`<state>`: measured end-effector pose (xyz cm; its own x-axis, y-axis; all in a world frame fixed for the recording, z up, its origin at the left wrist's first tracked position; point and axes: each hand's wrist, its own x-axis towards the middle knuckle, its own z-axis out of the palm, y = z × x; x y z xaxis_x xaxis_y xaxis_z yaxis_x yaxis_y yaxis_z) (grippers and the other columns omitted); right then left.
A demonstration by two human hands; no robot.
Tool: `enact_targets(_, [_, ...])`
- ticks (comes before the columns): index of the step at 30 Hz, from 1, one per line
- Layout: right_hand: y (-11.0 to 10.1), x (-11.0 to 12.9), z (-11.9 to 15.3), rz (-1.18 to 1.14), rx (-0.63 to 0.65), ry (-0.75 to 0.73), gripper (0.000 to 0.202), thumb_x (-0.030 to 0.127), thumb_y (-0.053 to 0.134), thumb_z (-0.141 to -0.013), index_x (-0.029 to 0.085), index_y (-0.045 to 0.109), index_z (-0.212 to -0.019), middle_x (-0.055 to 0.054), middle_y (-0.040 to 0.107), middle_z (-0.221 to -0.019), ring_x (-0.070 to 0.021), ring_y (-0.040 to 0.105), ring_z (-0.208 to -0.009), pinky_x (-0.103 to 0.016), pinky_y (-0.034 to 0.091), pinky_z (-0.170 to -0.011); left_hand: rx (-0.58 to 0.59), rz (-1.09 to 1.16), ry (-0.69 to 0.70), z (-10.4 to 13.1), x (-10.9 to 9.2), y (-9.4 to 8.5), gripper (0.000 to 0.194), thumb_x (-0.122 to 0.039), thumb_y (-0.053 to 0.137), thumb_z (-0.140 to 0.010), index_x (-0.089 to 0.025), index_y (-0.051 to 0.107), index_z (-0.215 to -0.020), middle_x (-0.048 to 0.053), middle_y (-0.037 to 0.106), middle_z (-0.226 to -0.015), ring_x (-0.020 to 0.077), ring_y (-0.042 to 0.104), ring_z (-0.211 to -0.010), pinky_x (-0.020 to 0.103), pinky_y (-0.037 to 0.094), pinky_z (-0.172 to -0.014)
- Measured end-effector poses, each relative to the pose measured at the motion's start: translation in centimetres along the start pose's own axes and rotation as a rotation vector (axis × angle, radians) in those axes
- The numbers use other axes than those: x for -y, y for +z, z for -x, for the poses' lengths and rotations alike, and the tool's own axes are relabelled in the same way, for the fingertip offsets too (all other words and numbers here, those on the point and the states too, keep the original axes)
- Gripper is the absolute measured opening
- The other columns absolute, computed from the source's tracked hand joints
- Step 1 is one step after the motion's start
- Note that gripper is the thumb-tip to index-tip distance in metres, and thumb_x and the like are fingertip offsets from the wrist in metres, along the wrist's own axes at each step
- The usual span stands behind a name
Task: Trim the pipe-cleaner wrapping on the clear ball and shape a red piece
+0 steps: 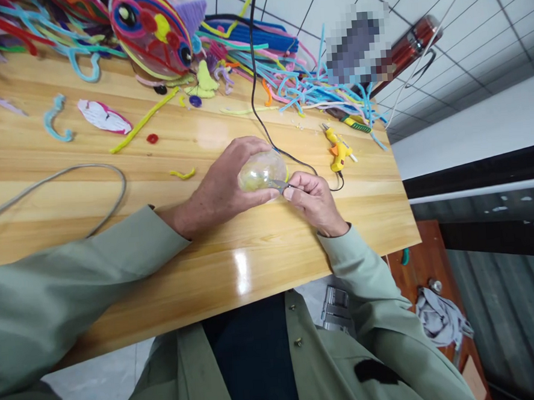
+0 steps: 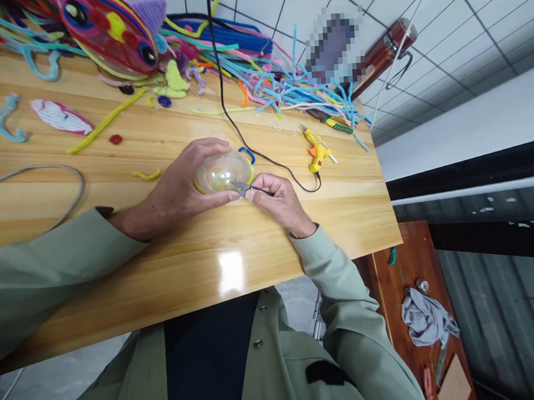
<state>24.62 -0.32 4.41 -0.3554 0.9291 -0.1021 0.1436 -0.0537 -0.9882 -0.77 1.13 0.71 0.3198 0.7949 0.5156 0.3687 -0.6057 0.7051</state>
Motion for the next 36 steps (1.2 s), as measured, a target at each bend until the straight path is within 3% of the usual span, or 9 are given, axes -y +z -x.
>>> enact_targets(9, [1.4,-0.1,0.3,-0.106,-0.036,0.024,0.054,0.064,0.095,-0.084,0.025,0.059,-0.076,0.011,0.041,-0.056,-0.0082,0.020,-0.052,-0.027,0.019,-0.051,-0.067,0.032,-0.015,0.2,-1.1,0.2,0.066,-0.041,0.089,-0.095,-0.033,0.057,-0.152,0.013,0.069,-0.156,0.0387,0.066,-0.151,0.065,0.055,-0.131])
enact_targets(18, [3.3,-0.1,0.3,-0.234,-0.112,-0.015,0.057,0.063,0.097,-0.081,0.025,0.055,-0.075,0.013,0.039,-0.054,-0.0067,0.022,-0.049,-0.025,0.020,-0.051,-0.127,0.019,0.023,0.6,-1.2,0.6,0.059,-0.041,0.082,-0.100,-0.027,0.054,-0.151,0.014,0.070,-0.153,0.0351,0.068,-0.147,0.058,0.057,-0.128])
enact_targets(25, [3.0,-0.3,-0.2,-0.209,-0.292,-0.160,0.062,0.071,0.092,-0.085,0.028,0.048,-0.079,0.014,0.033,-0.055,-0.0091,0.019,-0.051,-0.026,0.023,-0.051,-0.144,0.009,0.003,0.8,-0.9,1.1,0.077,-0.041,0.095,-0.092,-0.026,0.053,-0.154,0.014,0.066,-0.156,0.0358,0.063,-0.150,0.057,0.053,-0.130])
enact_targets(29, [2.3,-0.7,-0.2,-0.087,-0.353,-0.240,0.058,0.077,0.090,-0.085,0.028,0.059,-0.088,0.011,0.039,-0.063,-0.0104,0.027,-0.055,-0.028,0.026,-0.053,-0.132,0.037,0.018,0.9,-1.1,1.0,0.089,-0.056,0.101,-0.087,-0.029,0.053,-0.156,0.014,0.063,-0.157,0.0381,0.060,-0.151,0.060,0.050,-0.132])
enact_targets(33, [2.1,-0.6,-0.2,-0.019,-0.347,-0.224,0.058,0.076,0.093,-0.083,0.026,0.071,-0.103,0.007,0.049,-0.075,-0.0121,0.040,-0.066,-0.029,0.038,-0.062,-0.128,0.069,-0.032,1.1,-1.4,0.7,0.058,-0.057,0.084,-0.104,-0.029,0.059,-0.149,0.013,0.064,-0.156,0.0357,0.058,-0.154,0.060,0.049,-0.135])
enact_targets(36, [2.3,-0.6,-0.2,0.010,-0.336,-0.193,0.056,0.074,0.092,-0.085,0.026,0.073,-0.105,0.006,0.054,-0.079,-0.0126,0.043,-0.069,-0.030,0.043,-0.068,-0.094,0.125,-0.070,1.1,-1.5,0.5,0.054,-0.057,0.070,-0.111,-0.026,0.058,-0.153,0.014,0.065,-0.156,0.0344,0.060,-0.152,0.057,0.051,-0.133])
